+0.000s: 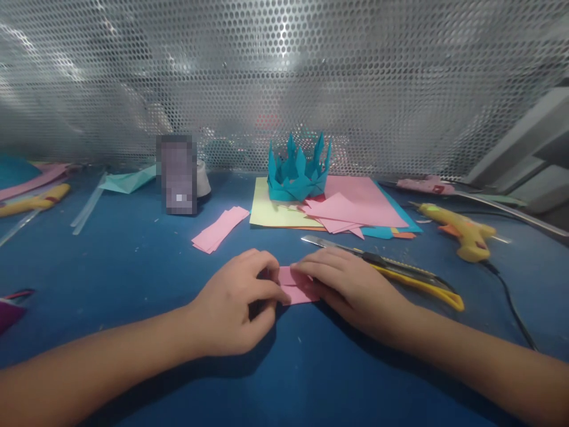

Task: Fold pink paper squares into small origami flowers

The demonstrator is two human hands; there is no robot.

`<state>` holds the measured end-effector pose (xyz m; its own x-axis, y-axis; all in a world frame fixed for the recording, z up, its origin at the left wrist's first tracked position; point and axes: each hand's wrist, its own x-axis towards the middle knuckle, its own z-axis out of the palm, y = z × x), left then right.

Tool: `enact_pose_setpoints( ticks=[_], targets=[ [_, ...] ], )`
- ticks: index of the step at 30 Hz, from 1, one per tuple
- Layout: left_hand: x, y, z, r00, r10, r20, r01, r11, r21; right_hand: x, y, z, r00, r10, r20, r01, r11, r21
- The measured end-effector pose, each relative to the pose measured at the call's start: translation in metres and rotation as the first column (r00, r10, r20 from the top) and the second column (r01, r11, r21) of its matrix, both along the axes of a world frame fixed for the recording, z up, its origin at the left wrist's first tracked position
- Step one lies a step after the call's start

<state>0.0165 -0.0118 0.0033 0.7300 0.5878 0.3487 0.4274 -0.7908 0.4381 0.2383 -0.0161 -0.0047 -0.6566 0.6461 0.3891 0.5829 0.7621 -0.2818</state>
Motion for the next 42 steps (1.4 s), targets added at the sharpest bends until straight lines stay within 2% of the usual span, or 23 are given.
enact_pose_setpoints(
  ticks=[3, 8, 11, 13, 14, 17, 20, 23, 24, 26, 27, 28, 29, 30, 31, 32, 33, 35, 37, 42],
  targets=[
    [0.002, -0.001, 0.003, 0.999, 0.035, -0.02, -0.036, 0.996, -0.08, 0.002, -0.002, 0.002, 0.998, -0.026, -0.061, 0.026, 1.0, 0.001],
    [0.003, 0.003, 0.003, 0.998, 0.055, -0.004, -0.054, 0.976, -0.212, 0.001, -0.006, 0.007, 0.978, -0.093, -0.189, 0.07, 0.989, -0.127],
    [0.003, 0.004, -0.001, 0.99, 0.14, 0.013, -0.129, 0.939, -0.319, -0.001, -0.009, 0.01, 0.959, -0.097, -0.266, 0.05, 0.983, -0.177],
    [0.004, 0.003, -0.005, 0.977, 0.198, 0.073, -0.145, 0.882, -0.447, -0.003, -0.01, 0.011, 0.945, -0.117, -0.307, 0.053, 0.976, -0.21],
    [0.004, 0.003, -0.006, 0.967, 0.216, 0.133, -0.117, 0.845, -0.522, -0.003, -0.011, 0.012, 0.936, -0.132, -0.327, 0.059, 0.973, -0.223],
    [0.007, 0.001, -0.01, 0.911, 0.262, 0.319, 0.045, 0.706, -0.707, -0.005, -0.013, 0.012, 0.912, -0.159, -0.379, 0.065, 0.966, -0.249],
    [0.014, -0.004, -0.009, 0.857, 0.318, 0.406, 0.15, 0.599, -0.786, -0.008, -0.018, 0.009, 0.872, -0.185, -0.453, 0.028, 0.943, -0.33],
    [0.021, -0.009, -0.005, 0.823, 0.354, 0.444, 0.202, 0.549, -0.811, -0.012, -0.021, 0.007, 0.846, -0.181, -0.502, -0.095, 0.874, -0.476],
    [0.022, -0.01, -0.003, 0.829, 0.338, 0.445, 0.208, 0.553, -0.807, -0.012, -0.022, 0.007, 0.85, -0.171, -0.498, -0.12, 0.858, -0.499],
    [0.02, -0.006, 0.002, 0.865, 0.27, 0.423, 0.172, 0.633, -0.755, -0.013, -0.023, 0.006, 0.862, -0.161, -0.481, -0.113, 0.863, -0.492],
    [0.017, 0.0, 0.005, 0.893, 0.218, 0.394, 0.116, 0.735, -0.668, -0.012, -0.023, 0.005, 0.865, -0.169, -0.473, -0.091, 0.874, -0.478],
    [0.011, 0.01, 0.008, 0.906, 0.212, 0.366, 0.015, 0.848, -0.53, -0.012, -0.023, 0.005, 0.865, -0.184, -0.467, -0.069, 0.878, -0.474],
    [0.003, 0.021, 0.01, 0.902, 0.259, 0.346, -0.12, 0.919, -0.375, -0.011, -0.022, 0.005, 0.866, -0.199, -0.459, -0.056, 0.873, -0.484],
    [-0.006, 0.035, 0.011, 0.87, 0.357, 0.339, -0.286, 0.927, -0.243, -0.01, -0.022, 0.005, 0.868, -0.215, -0.448, -0.046, 0.863, -0.503],
    [-0.016, 0.05, 0.012, 0.809, 0.496, 0.314, -0.474, 0.868, -0.15, -0.009, -0.021, 0.005, 0.869, -0.231, -0.438, -0.039, 0.85, -0.525],
    [-0.027, 0.065, 0.011, 0.703, 0.646, 0.297, -0.654, 0.751, -0.086, -0.008, -0.021, 0.005, 0.871, -0.237, -0.431, -0.036, 0.844, -0.536],
    [-0.038, 0.079, 0.01, 0.613, 0.723, 0.318, -0.745, 0.663, -0.074, -0.008, -0.02, 0.005, 0.872, -0.235, -0.43, -0.035, 0.846, -0.532],
    [-0.057, 0.101, 0.005, 0.495, 0.798, 0.343, -0.836, 0.545, -0.061, -0.008, -0.02, 0.005, 0.871, -0.225, -0.436, -0.047, 0.846, -0.531],
    [-0.07, 0.112, 0.0, 0.449, 0.826, 0.342, -0.871, 0.489, -0.038, -0.008, -0.02, 0.006, 0.87, -0.219, -0.441, -0.055, 0.846, -0.53],
    [-0.076, 0.114, -0.007, 0.434, 0.835, 0.34, -0.891, 0.452, 0.026, -0.007, -0.02, 0.006, 0.865, -0.21, -0.456, -0.074, 0.845, -0.53]
  ],
)
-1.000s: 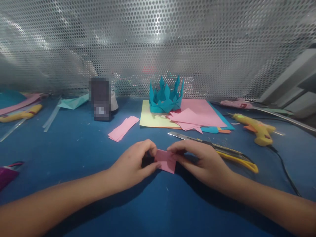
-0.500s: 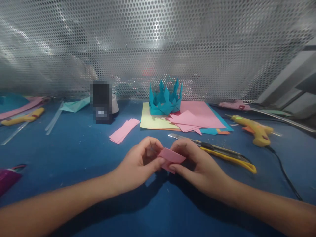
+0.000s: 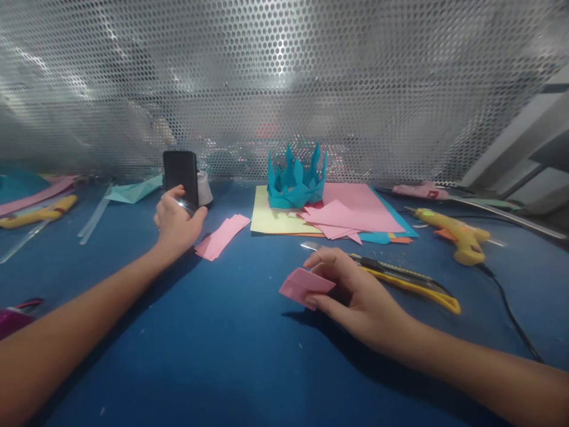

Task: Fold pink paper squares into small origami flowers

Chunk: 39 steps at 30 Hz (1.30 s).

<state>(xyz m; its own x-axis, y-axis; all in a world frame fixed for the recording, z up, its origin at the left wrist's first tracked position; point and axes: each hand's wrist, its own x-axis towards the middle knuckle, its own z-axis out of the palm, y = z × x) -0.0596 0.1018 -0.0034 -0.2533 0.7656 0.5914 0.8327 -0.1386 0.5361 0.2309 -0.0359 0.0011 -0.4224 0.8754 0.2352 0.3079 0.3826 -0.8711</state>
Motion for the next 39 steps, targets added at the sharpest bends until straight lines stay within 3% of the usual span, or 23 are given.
enact_pose_setpoints(
  ticks=[4, 6, 8, 9, 11, 13, 14, 15, 18, 23, 26, 34, 36, 39],
  targets=[
    [0.014, -0.012, 0.003, 0.996, -0.071, -0.047, 0.074, 0.995, 0.073, 0.001, 0.001, 0.0, 1.0, -0.012, 0.001, 0.012, 1.0, 0.012],
    [0.028, -0.029, 0.007, 0.98, -0.199, -0.025, 0.2, 0.974, 0.108, 0.001, 0.001, 0.0, 1.0, -0.02, 0.006, 0.02, 1.0, 0.014],
    [0.047, -0.053, 0.011, 0.911, -0.398, 0.107, 0.398, 0.917, 0.018, 0.002, 0.001, 0.0, 1.0, -0.029, 0.006, 0.029, 1.0, 0.014],
    [0.057, -0.067, 0.013, 0.835, -0.506, 0.218, 0.528, 0.848, -0.055, 0.002, 0.001, 0.0, 0.999, -0.032, 0.002, 0.032, 0.999, 0.014],
    [0.074, -0.093, 0.016, 0.588, -0.637, 0.499, 0.785, 0.599, -0.16, 0.001, 0.001, 0.0, 0.999, -0.032, -0.014, 0.032, 0.999, 0.013],
    [0.087, -0.114, 0.016, 0.382, -0.59, 0.711, 0.91, 0.376, -0.177, 0.001, 0.001, 0.0, 0.999, -0.025, -0.038, 0.025, 1.0, 0.008],
    [0.091, -0.121, 0.015, 0.325, -0.541, 0.776, 0.936, 0.303, -0.181, 0.001, 0.001, 0.0, 0.999, -0.02, -0.05, 0.02, 1.0, 0.003],
    [0.094, -0.125, 0.014, 0.291, -0.489, 0.823, 0.948, 0.266, -0.177, 0.001, 0.001, 0.0, 0.998, -0.015, -0.061, 0.015, 1.0, -0.003],
    [0.097, -0.128, 0.011, 0.261, -0.406, 0.876, 0.949, 0.275, -0.156, 0.0, 0.001, 0.001, 0.997, -0.01, -0.077, 0.008, 1.0, -0.027],
    [0.099, -0.124, 0.009, 0.278, -0.333, 0.901, 0.944, 0.268, -0.192, -0.002, -0.001, 0.0, 0.994, 0.038, -0.102, -0.047, 0.996, -0.08],
    [0.1, -0.124, 0.01, 0.297, -0.288, 0.91, 0.929, 0.307, -0.206, -0.003, -0.002, 0.002, 0.995, 0.082, -0.061, -0.087, 0.993, -0.08],
    [0.097, -0.122, 0.013, 0.279, -0.208, 0.938, 0.926, 0.316, -0.205, -0.004, -0.002, 0.003, 0.996, 0.046, -0.077, -0.055, 0.991, -0.124],
    [0.097, -0.122, 0.012, 0.273, -0.218, 0.937, 0.928, 0.316, -0.197, -0.003, -0.002, 0.0, 0.999, 0.028, -0.037, -0.031, 0.998, -0.062],
    [0.099, -0.123, 0.008, 0.252, -0.265, 0.931, 0.935, 0.315, -0.163, -0.001, -0.003, -0.006, 0.999, -0.052, 0.014, 0.049, 0.985, 0.164]
  ],
)
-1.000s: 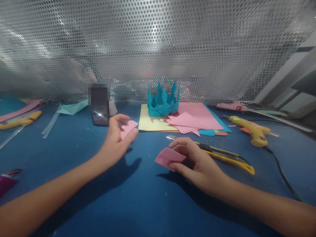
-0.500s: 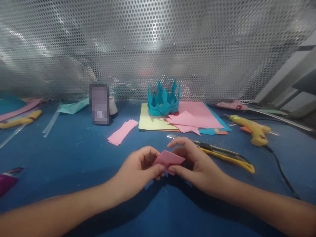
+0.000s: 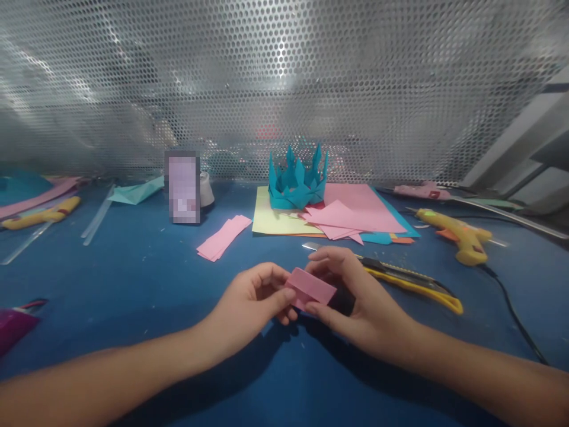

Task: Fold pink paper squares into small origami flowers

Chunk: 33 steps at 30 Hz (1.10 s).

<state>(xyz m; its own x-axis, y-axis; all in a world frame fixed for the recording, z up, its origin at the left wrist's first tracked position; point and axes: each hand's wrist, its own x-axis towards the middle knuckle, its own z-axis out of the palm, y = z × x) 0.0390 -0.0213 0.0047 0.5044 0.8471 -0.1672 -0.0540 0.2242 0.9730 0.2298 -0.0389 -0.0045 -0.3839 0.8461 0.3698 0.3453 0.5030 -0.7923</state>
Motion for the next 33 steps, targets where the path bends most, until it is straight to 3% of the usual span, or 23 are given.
enact_pose_setpoints(
  ticks=[2, 4, 12, 17, 23, 29, 33],
  targets=[
    [0.001, -0.001, -0.003, 1.0, 0.005, 0.013, -0.005, 0.999, 0.032, 0.001, -0.001, -0.001, 0.999, -0.038, -0.012, 0.039, 0.992, 0.122],
    [0.001, -0.002, -0.005, 1.0, 0.02, 0.019, -0.021, 0.998, 0.063, 0.002, -0.001, 0.0, 0.998, -0.042, -0.038, 0.048, 0.987, 0.153],
    [-0.001, -0.005, -0.006, 0.999, -0.036, -0.005, 0.036, 0.983, 0.183, 0.005, 0.0, 0.008, 0.981, -0.171, -0.091, 0.169, 0.985, -0.032],
    [-0.002, -0.005, -0.004, 0.997, -0.065, -0.039, 0.071, 0.976, 0.203, 0.007, 0.002, 0.009, 0.989, -0.128, -0.078, 0.127, 0.992, -0.019],
    [-0.005, -0.007, 0.005, 0.99, -0.06, -0.125, 0.099, 0.937, 0.336, 0.005, 0.002, 0.008, 0.99, -0.126, -0.059, 0.127, 0.992, 0.017],
    [-0.002, -0.008, 0.001, 0.998, 0.011, -0.07, 0.003, 0.98, 0.199, 0.004, 0.001, 0.006, 0.994, -0.103, -0.021, 0.104, 0.994, 0.034],
    [-0.003, -0.004, 0.001, 0.993, 0.092, -0.07, -0.08, 0.983, 0.163, 0.003, 0.001, 0.008, 0.995, -0.093, 0.034, 0.088, 0.988, 0.126]
  ],
)
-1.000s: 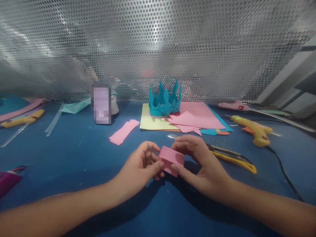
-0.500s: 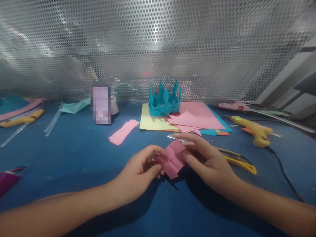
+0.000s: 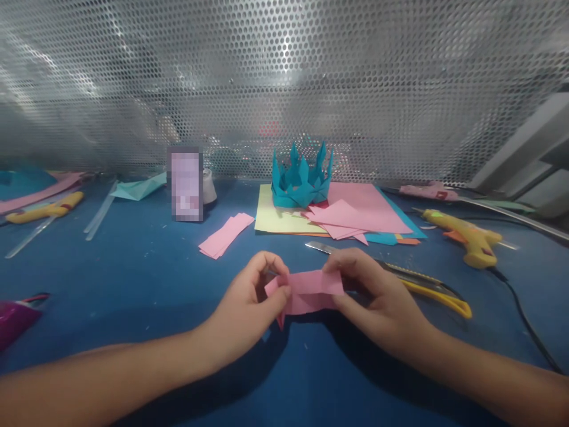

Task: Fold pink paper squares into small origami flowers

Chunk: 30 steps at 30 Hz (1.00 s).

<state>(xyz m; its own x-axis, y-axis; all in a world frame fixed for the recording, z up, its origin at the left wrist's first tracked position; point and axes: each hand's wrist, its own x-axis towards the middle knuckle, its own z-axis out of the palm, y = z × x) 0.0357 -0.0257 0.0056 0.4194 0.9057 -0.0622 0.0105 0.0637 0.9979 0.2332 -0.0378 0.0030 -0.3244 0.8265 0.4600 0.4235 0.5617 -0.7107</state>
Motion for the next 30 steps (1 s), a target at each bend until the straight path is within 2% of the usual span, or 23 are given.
enact_pose_setpoints(
  ticks=[3, 7, 13, 23, 30],
  targets=[
    [-0.002, 0.004, 0.002, 0.997, 0.067, -0.038, -0.066, 0.997, 0.042, -0.001, 0.0, 0.001, 0.994, 0.05, 0.093, -0.054, 0.997, 0.046],
    [-0.002, 0.004, 0.003, 0.993, 0.076, -0.092, -0.072, 0.996, 0.043, -0.003, 0.001, 0.001, 0.987, 0.05, 0.152, -0.059, 0.997, 0.055],
    [-0.002, -0.004, -0.002, 0.999, -0.024, -0.031, 0.024, 1.0, -0.007, -0.006, 0.001, 0.0, 0.989, 0.038, 0.142, -0.047, 0.997, 0.058],
    [-0.003, -0.001, -0.002, 0.997, 0.024, -0.079, -0.022, 0.999, 0.023, -0.01, -0.003, 0.003, 0.988, 0.004, 0.155, 0.004, 0.999, -0.048],
    [-0.001, -0.001, -0.001, 0.99, 0.042, -0.131, -0.037, 0.999, 0.039, -0.014, 0.001, 0.003, 0.991, 0.019, 0.133, -0.011, 0.998, -0.067]
  ],
)
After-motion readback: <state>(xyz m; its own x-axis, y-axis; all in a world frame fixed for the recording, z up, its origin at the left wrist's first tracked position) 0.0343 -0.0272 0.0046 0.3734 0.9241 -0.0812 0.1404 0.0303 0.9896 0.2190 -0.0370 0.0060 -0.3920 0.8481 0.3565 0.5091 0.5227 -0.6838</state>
